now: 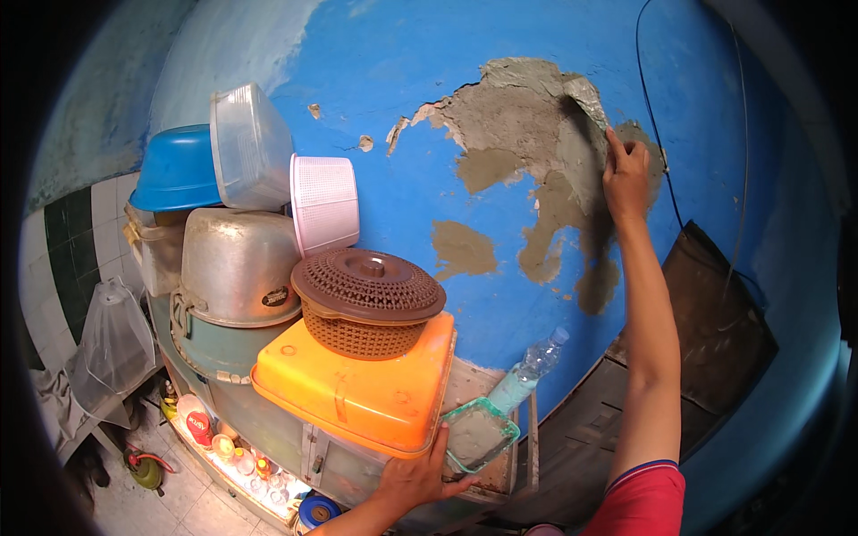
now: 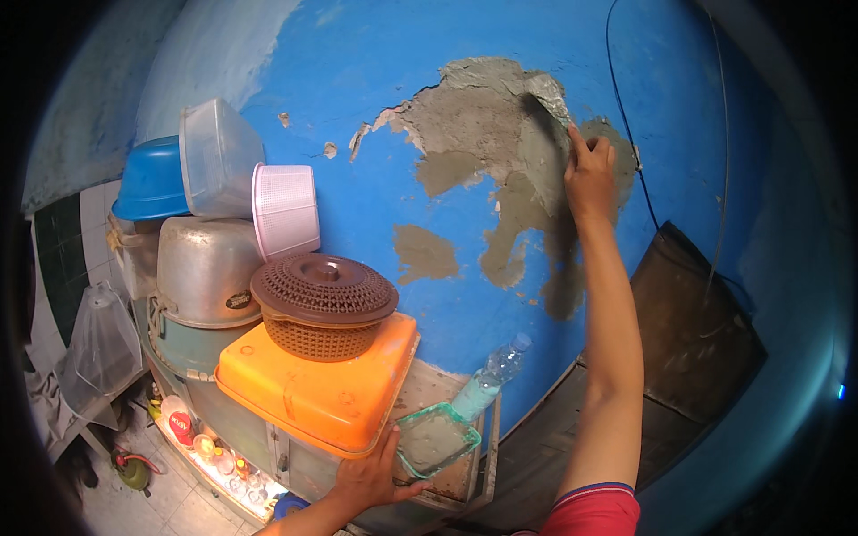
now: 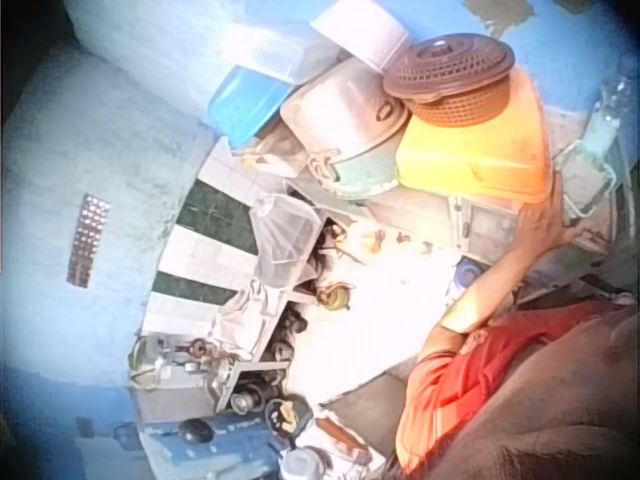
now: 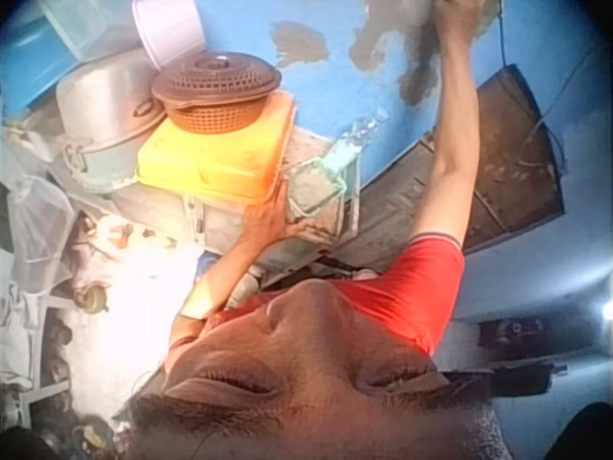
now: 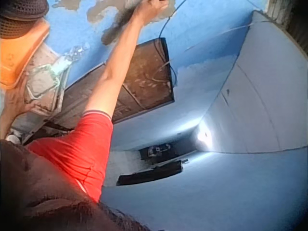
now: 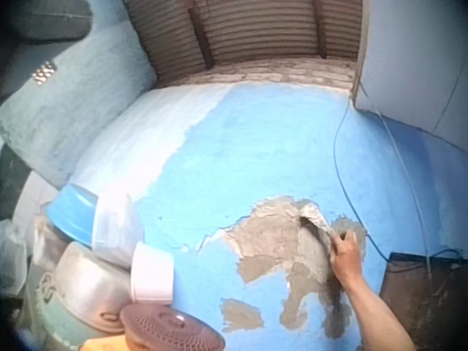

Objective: The person repeatedly scoops plaster from a small container and applies it to a damaged section of a blue wall using a trowel. The person smooths the plaster over the damaged area in multiple passes.

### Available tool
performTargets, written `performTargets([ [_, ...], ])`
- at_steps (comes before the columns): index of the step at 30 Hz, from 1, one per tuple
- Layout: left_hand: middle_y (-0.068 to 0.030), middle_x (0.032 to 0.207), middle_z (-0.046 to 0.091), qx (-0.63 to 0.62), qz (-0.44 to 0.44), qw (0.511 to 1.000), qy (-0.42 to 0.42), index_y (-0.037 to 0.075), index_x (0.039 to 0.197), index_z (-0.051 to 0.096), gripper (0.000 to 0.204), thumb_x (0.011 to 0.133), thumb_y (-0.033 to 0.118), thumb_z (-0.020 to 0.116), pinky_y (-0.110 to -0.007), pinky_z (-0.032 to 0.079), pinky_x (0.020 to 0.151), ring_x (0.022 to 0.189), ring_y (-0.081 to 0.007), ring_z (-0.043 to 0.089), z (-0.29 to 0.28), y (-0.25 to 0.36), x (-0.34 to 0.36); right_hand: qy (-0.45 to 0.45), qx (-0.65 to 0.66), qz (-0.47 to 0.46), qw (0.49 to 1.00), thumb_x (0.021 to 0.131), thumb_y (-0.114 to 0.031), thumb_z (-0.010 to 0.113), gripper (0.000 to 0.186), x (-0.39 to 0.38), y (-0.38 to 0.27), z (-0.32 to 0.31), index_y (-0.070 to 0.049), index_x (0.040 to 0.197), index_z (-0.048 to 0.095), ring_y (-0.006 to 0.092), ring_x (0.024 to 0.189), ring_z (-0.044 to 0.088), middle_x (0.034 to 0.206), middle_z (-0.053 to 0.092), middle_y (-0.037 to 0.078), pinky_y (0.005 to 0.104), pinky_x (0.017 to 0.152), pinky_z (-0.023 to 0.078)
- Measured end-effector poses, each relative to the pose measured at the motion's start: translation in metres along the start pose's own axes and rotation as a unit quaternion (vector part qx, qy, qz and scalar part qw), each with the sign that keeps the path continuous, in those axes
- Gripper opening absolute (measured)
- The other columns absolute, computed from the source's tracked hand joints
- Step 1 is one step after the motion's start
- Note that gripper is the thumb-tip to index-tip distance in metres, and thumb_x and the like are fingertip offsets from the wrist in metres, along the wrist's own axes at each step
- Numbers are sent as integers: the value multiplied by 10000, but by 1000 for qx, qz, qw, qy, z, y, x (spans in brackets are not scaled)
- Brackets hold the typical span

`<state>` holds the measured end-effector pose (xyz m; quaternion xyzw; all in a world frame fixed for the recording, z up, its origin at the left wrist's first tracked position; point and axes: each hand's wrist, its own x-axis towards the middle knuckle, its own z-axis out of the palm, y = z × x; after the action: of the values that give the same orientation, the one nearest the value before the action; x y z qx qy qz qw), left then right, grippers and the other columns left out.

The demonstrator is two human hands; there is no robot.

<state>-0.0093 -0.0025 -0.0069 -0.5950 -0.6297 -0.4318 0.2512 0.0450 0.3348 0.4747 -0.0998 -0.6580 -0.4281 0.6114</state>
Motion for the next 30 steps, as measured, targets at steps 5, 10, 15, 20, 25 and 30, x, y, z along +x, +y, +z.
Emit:
performTargets([
  [5, -331, 1336, 652, -1, -1, 1000, -1, -129, 1354, 620, 1047, 837, 778, 695, -493, 564, 1021, 1244, -455, 661, 2, 0, -1, 10, -11, 21, 1000, 1003, -136, 687, 348, 31, -31, 33, -232, 1333, 742, 322, 1034, 586, 1085, 597, 108, 456, 891, 536],
  [10, -328, 1327, 655, 6, 12, 1000, -3, -129, 1346, 621, 1035, 837, 769, 704, -494, 567, 1014, 1242, -456, 660, -5, 0, 4, 1, -53, 49, 997, 998, -135, 672, 366, 25, -19, 53, -246, 1340, 739, 339, 1087, 575, 1127, 592, 101, 474, 888, 565],
  [15, -324, 1337, 651, -4, -7, 1000, -3, -131, 1345, 619, 1029, 835, 756, 718, -495, 554, 1038, 1255, -450, 653, -2, 1, 0, -22, -43, 47, 998, 989, -107, 674, 388, -12, -2, 33, -228, 1353, 734, 343, 1077, 578, 1126, 592, 109, 468, 897, 557],
  [20, -292, 1358, 652, 20, 3, 1000, 2, -122, 1361, 608, 1065, 817, 787, 711, -466, 579, 995, 1256, -414, 666, 0, 0, 1, 3, -25, 37, 999, 979, -104, 687, 386, -7, -6, 12, -224, 1341, 739, 335, 1063, 582, 1118, 594, 105, 457, 896, 553],
  [25, -337, 1345, 642, -10, -11, 1000, -20, -136, 1356, 612, 1042, 842, 766, 700, -504, 530, 1073, 1289, -458, 632, 0, 1, -1, 15, -15, 61, 998, 1004, -144, 680, 335, 33, -40, 32, -228, 1320, 753, 330, 1066, 591, 1091, 609, 107, 459, 914, 540],
  [30, -342, 1339, 641, -17, 2, 1000, -15, -138, 1351, 614, 1041, 839, 764, 705, -518, 521, 1081, 1293, -465, 626, -1, 0, 1, 3, -53, 55, 997, 989, -136, 668, 349, 41, -25, 50, -226, 1318, 744, 353, 1096, 587, 1157, 608, 95, 479, 884, 578],
])
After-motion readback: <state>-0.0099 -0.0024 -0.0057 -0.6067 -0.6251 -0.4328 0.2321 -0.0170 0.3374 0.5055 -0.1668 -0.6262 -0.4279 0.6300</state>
